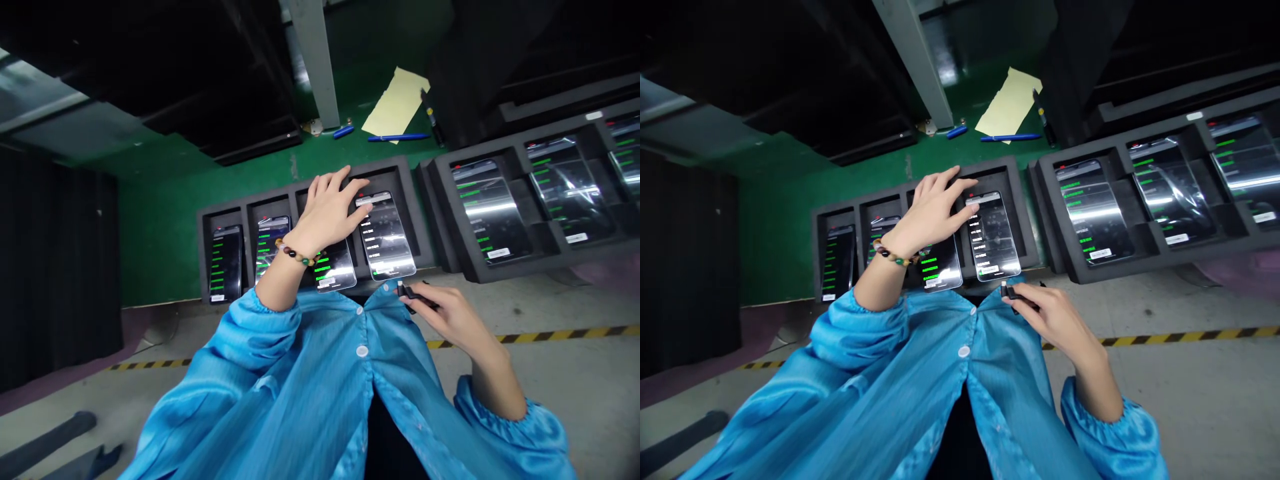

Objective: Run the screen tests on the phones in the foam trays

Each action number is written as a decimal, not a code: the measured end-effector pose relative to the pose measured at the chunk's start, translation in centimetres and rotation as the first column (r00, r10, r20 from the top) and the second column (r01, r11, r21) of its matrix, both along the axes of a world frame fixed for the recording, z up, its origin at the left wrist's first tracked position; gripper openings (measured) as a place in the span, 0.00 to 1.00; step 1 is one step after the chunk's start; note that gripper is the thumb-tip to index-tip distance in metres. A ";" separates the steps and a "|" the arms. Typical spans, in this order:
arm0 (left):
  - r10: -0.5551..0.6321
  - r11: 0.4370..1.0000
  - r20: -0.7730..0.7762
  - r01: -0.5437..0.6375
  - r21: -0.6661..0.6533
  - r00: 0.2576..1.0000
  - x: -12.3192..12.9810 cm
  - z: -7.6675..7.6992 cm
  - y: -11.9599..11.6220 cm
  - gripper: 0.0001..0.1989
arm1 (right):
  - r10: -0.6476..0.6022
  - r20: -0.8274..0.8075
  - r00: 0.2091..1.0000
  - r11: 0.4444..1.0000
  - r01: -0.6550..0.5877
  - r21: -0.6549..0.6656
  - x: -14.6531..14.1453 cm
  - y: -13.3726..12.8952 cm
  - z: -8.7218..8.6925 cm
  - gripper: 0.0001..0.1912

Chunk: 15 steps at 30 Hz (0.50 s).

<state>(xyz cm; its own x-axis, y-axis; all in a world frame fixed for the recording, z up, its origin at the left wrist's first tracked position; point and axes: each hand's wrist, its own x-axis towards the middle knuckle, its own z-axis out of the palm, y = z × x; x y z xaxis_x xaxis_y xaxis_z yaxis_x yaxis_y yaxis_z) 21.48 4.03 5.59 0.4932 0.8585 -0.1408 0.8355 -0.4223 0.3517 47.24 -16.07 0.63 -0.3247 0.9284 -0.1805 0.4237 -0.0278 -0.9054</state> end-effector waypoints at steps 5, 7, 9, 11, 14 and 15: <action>0.001 1.000 -0.014 0.000 0.016 1.000 0.0 -0.4 0.1 0.25 | 0.012 0.011 1.000 1.000 -0.013 0.020 0.0 0.0 -0.3 0.11; 0.004 1.000 -0.016 -0.003 0.021 1.000 0.1 -0.5 0.1 0.24 | 0.022 0.016 1.000 1.000 -0.022 0.022 0.0 0.0 -0.5 0.11; 0.006 1.000 -0.013 -0.006 0.011 1.000 0.1 -0.5 0.0 0.25 | 0.028 0.020 0.999 0.999 -0.028 0.024 0.0 0.1 -0.5 0.11; -0.002 1.000 -0.008 0.002 -0.009 1.000 0.1 -0.3 0.0 0.28 | 0.030 0.021 0.999 0.999 -0.030 0.026 0.0 0.2 -0.5 0.11; -0.010 0.999 -0.009 0.009 -0.040 1.000 0.2 -0.1 -0.2 0.34 | 0.033 0.017 0.999 0.999 -0.033 0.026 -0.1 0.2 -0.3 0.12; -0.010 0.999 -0.009 0.009 -0.051 1.000 0.2 -0.1 -0.2 0.35 | 0.033 0.018 0.999 0.999 -0.033 0.025 -0.1 0.3 -0.3 0.12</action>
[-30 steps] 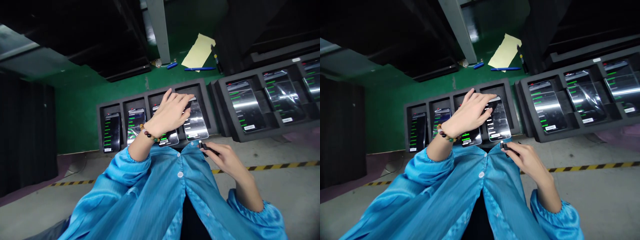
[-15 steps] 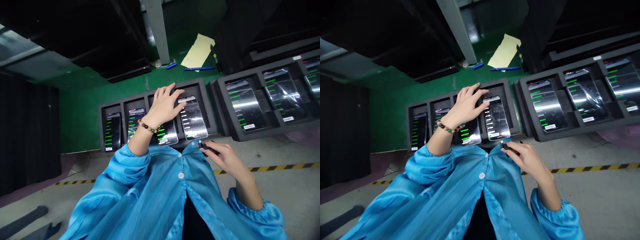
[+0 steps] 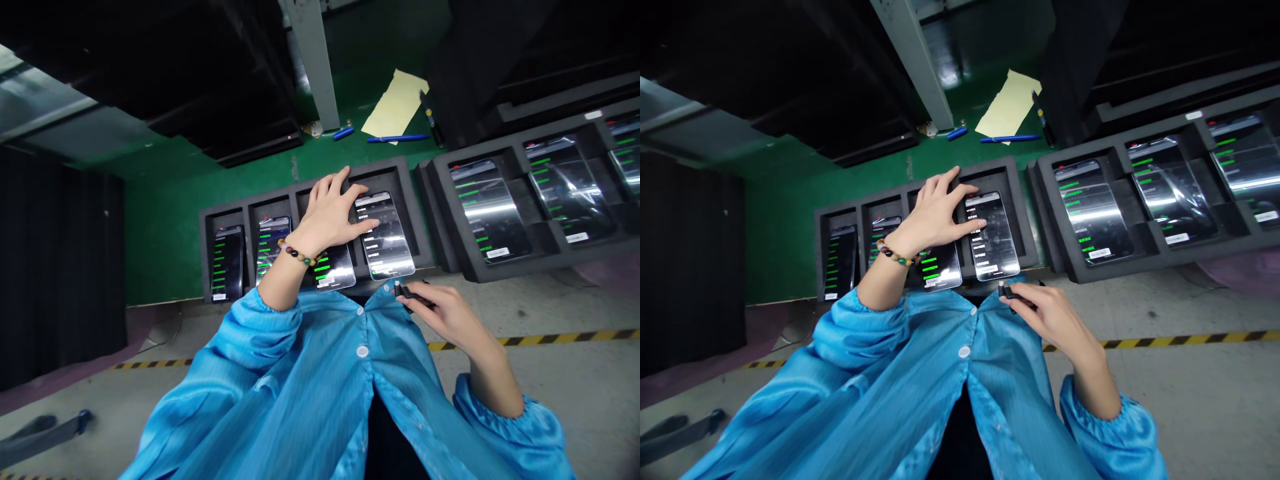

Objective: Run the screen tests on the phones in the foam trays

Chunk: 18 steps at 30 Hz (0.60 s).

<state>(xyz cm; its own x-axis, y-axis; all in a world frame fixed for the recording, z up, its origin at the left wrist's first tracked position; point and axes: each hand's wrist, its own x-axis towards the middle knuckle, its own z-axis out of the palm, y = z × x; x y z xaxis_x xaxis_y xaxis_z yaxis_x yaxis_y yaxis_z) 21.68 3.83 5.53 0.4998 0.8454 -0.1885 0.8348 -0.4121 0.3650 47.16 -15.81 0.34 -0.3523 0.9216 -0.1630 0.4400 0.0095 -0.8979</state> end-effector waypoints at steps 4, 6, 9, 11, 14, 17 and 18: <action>-0.001 1.000 -0.016 0.001 -0.027 1.000 0.2 0.1 -0.1 0.40 | 0.001 0.019 1.000 1.000 -0.001 0.007 -0.1 0.1 0.1 0.12; 0.004 1.000 -0.024 -0.005 -0.027 1.000 0.3 0.1 -0.2 0.39 | 0.004 0.035 0.999 1.000 -0.004 0.016 -0.2 0.2 0.2 0.12; 0.029 0.999 -0.011 -0.029 -0.027 1.000 0.4 0.1 -0.3 0.37 | 0.015 0.052 0.999 1.000 -0.016 0.022 -0.4 0.5 0.5 0.14; 0.044 0.999 0.001 -0.044 -0.029 0.999 0.5 0.1 -0.3 0.35 | 0.021 0.056 0.998 1.000 -0.022 0.019 -0.4 0.7 0.7 0.16; 0.061 0.997 -0.001 -0.061 -0.035 0.998 0.7 0.3 -0.4 0.34 | 0.021 0.050 0.999 1.000 -0.021 0.012 -0.3 0.9 0.8 0.17; 0.066 0.997 -0.002 -0.066 -0.030 0.998 0.8 0.5 -0.5 0.34 | 0.011 0.046 0.999 1.000 -0.011 0.003 -0.2 1.1 0.8 0.17; 0.065 0.998 0.001 -0.065 -0.027 0.998 0.9 0.4 -0.5 0.34 | 0.004 0.044 0.999 1.000 -0.004 0.001 -0.2 1.1 0.8 0.18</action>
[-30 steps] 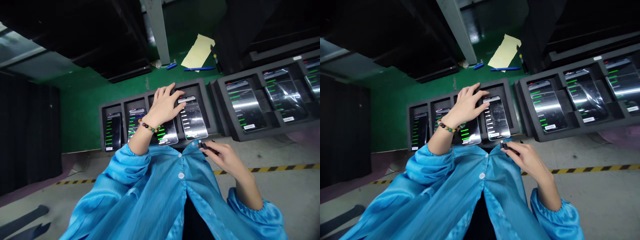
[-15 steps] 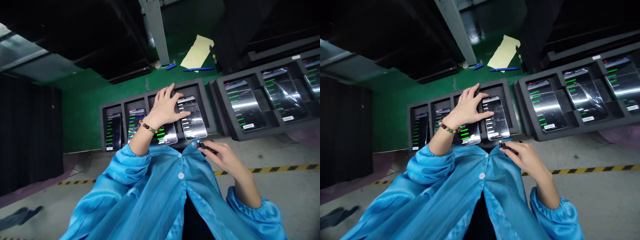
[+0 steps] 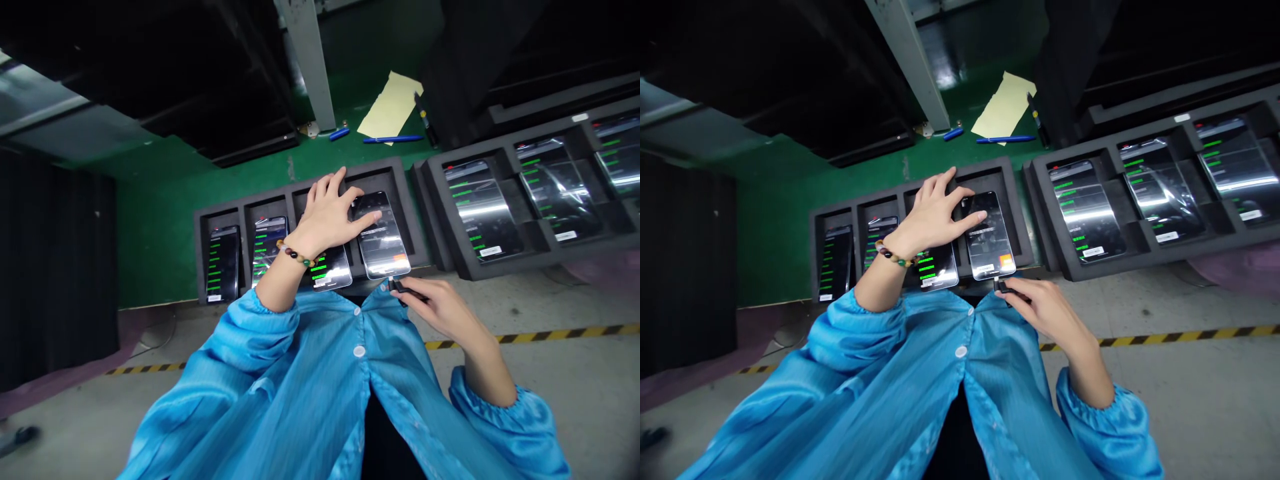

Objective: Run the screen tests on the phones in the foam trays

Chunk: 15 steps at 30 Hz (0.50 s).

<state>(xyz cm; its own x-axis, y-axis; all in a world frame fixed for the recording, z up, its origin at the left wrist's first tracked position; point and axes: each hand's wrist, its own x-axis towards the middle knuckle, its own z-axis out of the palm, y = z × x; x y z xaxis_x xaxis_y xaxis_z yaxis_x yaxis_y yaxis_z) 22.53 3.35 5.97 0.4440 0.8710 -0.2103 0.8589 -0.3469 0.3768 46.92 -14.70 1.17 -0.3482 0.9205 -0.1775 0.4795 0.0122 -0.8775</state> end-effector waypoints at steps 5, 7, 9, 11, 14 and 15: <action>0.004 1.000 0.032 -0.005 0.025 0.999 0.0 -0.6 0.1 0.33 | -0.028 -0.015 0.999 1.000 0.028 0.000 -0.3 0.6 0.4 0.17; 0.008 1.000 0.049 -0.010 0.030 0.999 -0.1 -0.9 0.1 0.33 | -0.032 -0.031 0.999 0.999 0.032 0.008 -0.3 0.9 0.4 0.16; 0.008 1.000 0.059 -0.009 0.026 0.998 -0.2 -1.2 0.1 0.34 | -0.034 -0.058 0.998 0.999 0.035 0.018 -0.3 1.1 0.2 0.14; 0.002 1.000 0.066 -0.004 0.028 0.998 -0.2 -1.4 0.2 0.35 | -0.041 -0.086 0.995 0.999 0.044 0.031 -0.1 1.2 -0.2 0.13; -0.004 0.999 0.080 -0.001 0.052 0.997 -0.1 -1.6 0.2 0.36 | -0.048 -0.112 0.993 0.998 0.053 0.042 0.0 1.1 -0.9 0.13; -0.002 0.998 0.083 -0.003 0.059 0.997 0.0 -1.7 0.2 0.37 | -0.053 -0.117 0.992 0.997 0.058 0.041 0.0 0.9 -1.3 0.14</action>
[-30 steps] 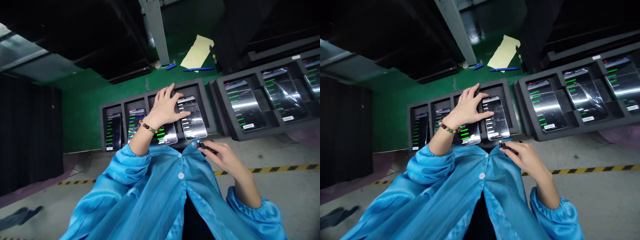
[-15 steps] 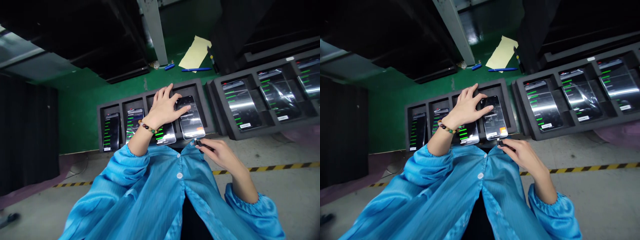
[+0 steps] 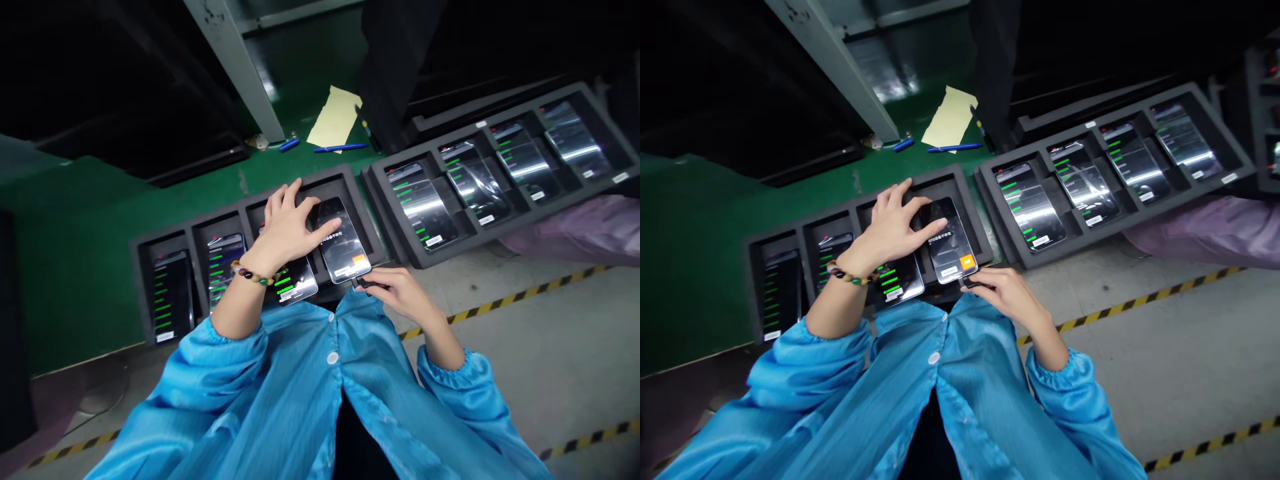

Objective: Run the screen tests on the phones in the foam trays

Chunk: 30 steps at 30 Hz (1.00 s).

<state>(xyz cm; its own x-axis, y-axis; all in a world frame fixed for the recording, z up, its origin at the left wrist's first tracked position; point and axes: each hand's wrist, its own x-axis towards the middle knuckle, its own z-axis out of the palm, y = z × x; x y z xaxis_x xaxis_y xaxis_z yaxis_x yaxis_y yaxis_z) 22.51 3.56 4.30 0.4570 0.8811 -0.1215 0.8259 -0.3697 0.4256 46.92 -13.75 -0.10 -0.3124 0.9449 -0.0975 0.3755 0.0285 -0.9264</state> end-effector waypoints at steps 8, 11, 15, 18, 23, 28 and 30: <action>0.080 0.994 0.048 -0.076 -0.076 0.996 -0.6 0.3 -0.6 0.35 | -0.471 -0.158 0.868 0.882 0.462 -0.089 -2.7 -2.7 -4.6 0.31; 0.134 0.990 0.098 -0.128 -0.067 0.986 -1.7 1.0 -1.1 0.35 | -0.681 -0.169 0.713 0.732 0.668 -0.133 -3.9 -3.8 -6.1 0.34; 0.159 0.987 0.148 -0.155 -0.037 0.976 -3.6 1.6 -1.8 0.33 | -0.828 -0.182 0.530 0.556 0.816 -0.159 -5.0 -4.1 -7.4 0.33; 0.160 0.987 0.164 -0.159 -0.019 0.973 -4.5 1.9 -2.4 0.30 | -0.842 -0.187 0.506 0.534 0.832 -0.153 -5.7 -4.1 -8.1 0.33; 0.116 0.993 0.191 -0.113 -0.029 0.975 -5.4 2.1 -3.4 0.30 | -0.814 -0.172 0.555 0.568 0.822 -0.037 -6.3 -5.3 -8.8 0.36; 0.099 0.995 0.186 -0.094 -0.034 0.978 -5.9 2.0 -3.7 0.29 | -0.804 -0.082 0.589 0.580 0.807 0.107 -6.5 -6.7 -9.1 0.30; 0.094 0.995 0.184 -0.088 -0.036 0.978 -6.1 1.9 -3.7 0.29 | -0.814 -0.090 0.574 0.557 0.815 0.158 -6.6 -6.8 -9.0 0.29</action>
